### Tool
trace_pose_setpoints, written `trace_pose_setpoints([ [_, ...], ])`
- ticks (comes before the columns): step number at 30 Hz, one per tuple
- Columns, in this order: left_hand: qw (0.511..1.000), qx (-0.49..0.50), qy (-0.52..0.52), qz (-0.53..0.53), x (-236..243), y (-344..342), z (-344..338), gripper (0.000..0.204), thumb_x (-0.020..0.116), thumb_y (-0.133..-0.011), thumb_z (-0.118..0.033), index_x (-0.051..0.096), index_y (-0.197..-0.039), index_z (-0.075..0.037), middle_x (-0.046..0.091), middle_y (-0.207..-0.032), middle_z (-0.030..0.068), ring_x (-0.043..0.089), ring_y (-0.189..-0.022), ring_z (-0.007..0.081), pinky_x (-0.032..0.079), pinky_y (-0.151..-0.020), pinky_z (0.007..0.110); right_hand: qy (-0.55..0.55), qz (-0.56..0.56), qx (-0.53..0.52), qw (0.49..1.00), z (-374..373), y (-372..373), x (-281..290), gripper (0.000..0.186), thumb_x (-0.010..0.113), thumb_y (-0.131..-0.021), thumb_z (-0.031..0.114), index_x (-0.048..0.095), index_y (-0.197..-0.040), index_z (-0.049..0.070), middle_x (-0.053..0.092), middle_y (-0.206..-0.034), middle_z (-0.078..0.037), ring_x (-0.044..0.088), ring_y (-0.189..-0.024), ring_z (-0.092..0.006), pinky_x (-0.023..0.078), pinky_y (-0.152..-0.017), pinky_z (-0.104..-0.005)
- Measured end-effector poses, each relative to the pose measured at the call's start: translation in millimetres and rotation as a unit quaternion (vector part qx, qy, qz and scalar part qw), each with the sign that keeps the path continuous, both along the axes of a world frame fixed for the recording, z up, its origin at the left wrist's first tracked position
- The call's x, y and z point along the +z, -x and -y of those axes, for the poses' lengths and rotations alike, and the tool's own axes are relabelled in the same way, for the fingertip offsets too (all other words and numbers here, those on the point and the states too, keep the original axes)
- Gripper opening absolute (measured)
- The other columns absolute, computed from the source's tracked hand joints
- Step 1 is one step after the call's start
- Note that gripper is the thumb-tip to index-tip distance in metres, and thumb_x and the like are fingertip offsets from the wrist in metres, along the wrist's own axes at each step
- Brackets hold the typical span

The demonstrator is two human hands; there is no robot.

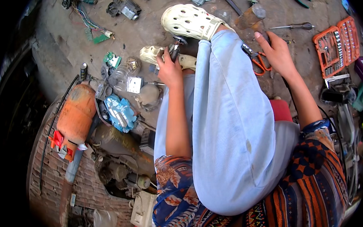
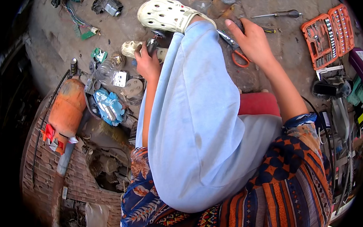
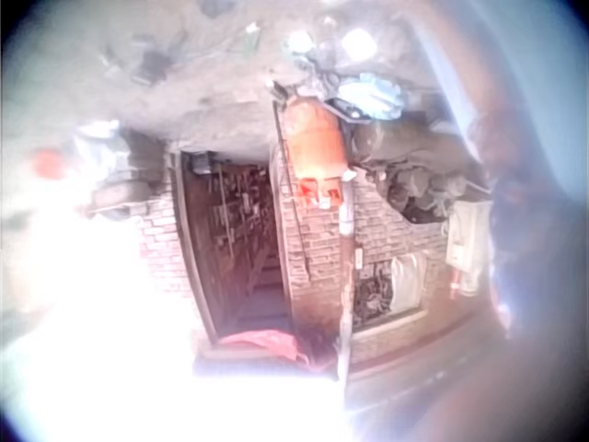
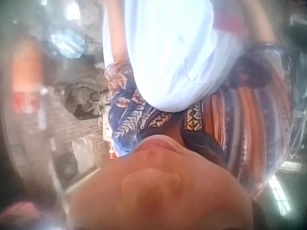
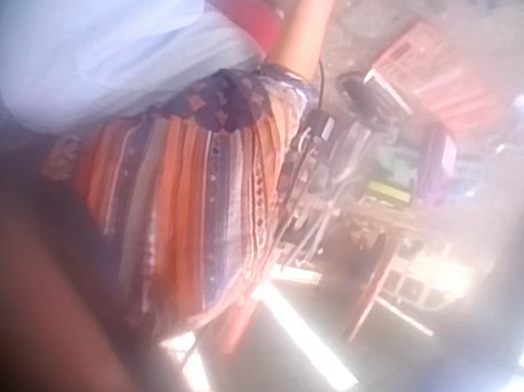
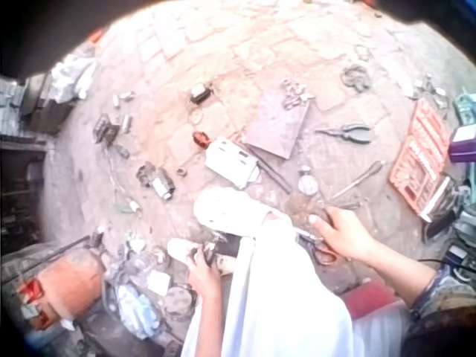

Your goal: The person sits on the floor and uses a hammer to repeatedly strike a small cylindrical electronic component held in the left hand. The person continues striking the component throughout the clip, occasionally adjusting its position.

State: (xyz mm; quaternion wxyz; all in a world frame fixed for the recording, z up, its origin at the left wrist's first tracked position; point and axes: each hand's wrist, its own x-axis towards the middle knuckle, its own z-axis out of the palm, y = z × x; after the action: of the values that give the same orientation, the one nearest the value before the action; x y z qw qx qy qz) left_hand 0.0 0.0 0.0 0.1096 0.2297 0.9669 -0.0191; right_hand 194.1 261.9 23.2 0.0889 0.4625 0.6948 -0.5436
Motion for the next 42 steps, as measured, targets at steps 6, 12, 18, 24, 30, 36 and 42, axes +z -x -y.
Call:
trace_pose_setpoints([
  [6, 0.996, 0.004, -0.042, 0.075, -4.9, 6.6, -5.1, 0.046, 0.077, -0.071, -0.027, 0.065, -0.11, -0.007, 0.058, -0.105, 0.0175, 0.059, -0.092, 0.036, 0.049, -0.078, 0.042, -0.013, 0.021, 0.017, 1.0, -2.4, -5.8, 5.5, 0.058, 0.054, -0.09, 0.05, 0.051, -0.076, -0.006, 0.049, -0.064, -0.02, 0.049, -0.06, -0.0294, 0.042, -0.061, -0.0398],
  [12, 0.986, 0.033, -0.111, 0.115, -3.2, 23.0, -5.3, 0.04, 0.075, -0.075, -0.028, 0.066, -0.101, 0.0, 0.059, -0.094, 0.0163, 0.059, -0.083, 0.0317, 0.048, -0.076, 0.04, -0.009, 0.021, 0.018, 1.0, -1.6, -7.9, 4.0, 0.059, 0.054, -0.09, 0.051, 0.05, -0.076, -0.006, 0.049, -0.064, -0.021, 0.049, -0.06, -0.0295, 0.042, -0.061, -0.04],
  [18, 0.859, 0.202, -0.446, 0.147, 44.0, 23.7, -22.3, 0.024, 0.057, -0.093, -0.019, 0.054, -0.107, 0.0, 0.058, -0.102, 0.0114, 0.058, -0.08, 0.0131, 0.047, -0.068, 0.027, -0.009, 0.024, 0.017, 1.0, -2.6, -9.9, 1.3, 0.058, 0.054, -0.09, 0.051, 0.051, -0.076, -0.006, 0.05, -0.064, -0.02, 0.049, -0.06, -0.0296, 0.042, -0.06, -0.0398],
  [24, 0.765, 0.126, -0.603, 0.187, 61.9, 22.2, -54.5, 0.026, 0.054, -0.093, -0.008, 0.041, -0.115, 0.0, 0.058, -0.105, 0.0163, 0.06, -0.098, 0.025, 0.048, -0.089, 0.037, -0.01, 0.015, 0.008, 1.0, -2.2, -7.7, 4.5, 0.057, 0.055, -0.09, 0.049, 0.051, -0.077, -0.006, 0.051, -0.064, -0.021, 0.051, -0.061, -0.0309, 0.043, -0.062, -0.0401],
  [30, 0.833, 0.11, -0.533, 0.097, 56.9, 17.3, -57.9, 0.022, 0.054, -0.092, -0.005, 0.043, -0.11, 0.0, 0.06, -0.1, 0.0157, 0.061, -0.094, 0.0215, 0.05, -0.084, 0.033, -0.009, 0.025, 0.025, 0.999, -3.1, -8.2, 2.6, 0.059, 0.053, -0.09, 0.051, 0.051, -0.077, -0.006, 0.052, -0.066, -0.022, 0.052, -0.063, -0.033, 0.043, -0.063, -0.0412],
  [36, 0.881, 0.121, -0.456, 0.035, 68.5, 13.2, -77.1, 0.024, 0.062, -0.088, -0.006, 0.05, -0.107, 0.001, 0.06, -0.094, 0.0126, 0.06, -0.086, 0.0172, 0.052, -0.077, 0.03, -0.011, 0.021, 0.018, 1.0, -1.5, -8.8, 1.4, 0.059, 0.053, -0.09, 0.051, 0.051, -0.077, -0.006, 0.052, -0.066, -0.022, 0.052, -0.063, -0.0332, 0.043, -0.063, -0.0412],
  [42, 0.911, 0.131, -0.39, 0.028, 65.1, 13.7, -82.0, 0.029, 0.069, -0.083, -0.005, 0.053, -0.106, 0.001, 0.059, -0.092, 0.0112, 0.057, -0.08, 0.0163, 0.052, -0.068, 0.029, -0.012, 0.015, 0.017, 1.0, -3.2, -6.5, 5.0, 0.059, 0.053, -0.09, 0.051, 0.051, -0.076, -0.006, 0.051, -0.065, -0.022, 0.052, -0.063, -0.0327, 0.042, -0.062, -0.0409],
])
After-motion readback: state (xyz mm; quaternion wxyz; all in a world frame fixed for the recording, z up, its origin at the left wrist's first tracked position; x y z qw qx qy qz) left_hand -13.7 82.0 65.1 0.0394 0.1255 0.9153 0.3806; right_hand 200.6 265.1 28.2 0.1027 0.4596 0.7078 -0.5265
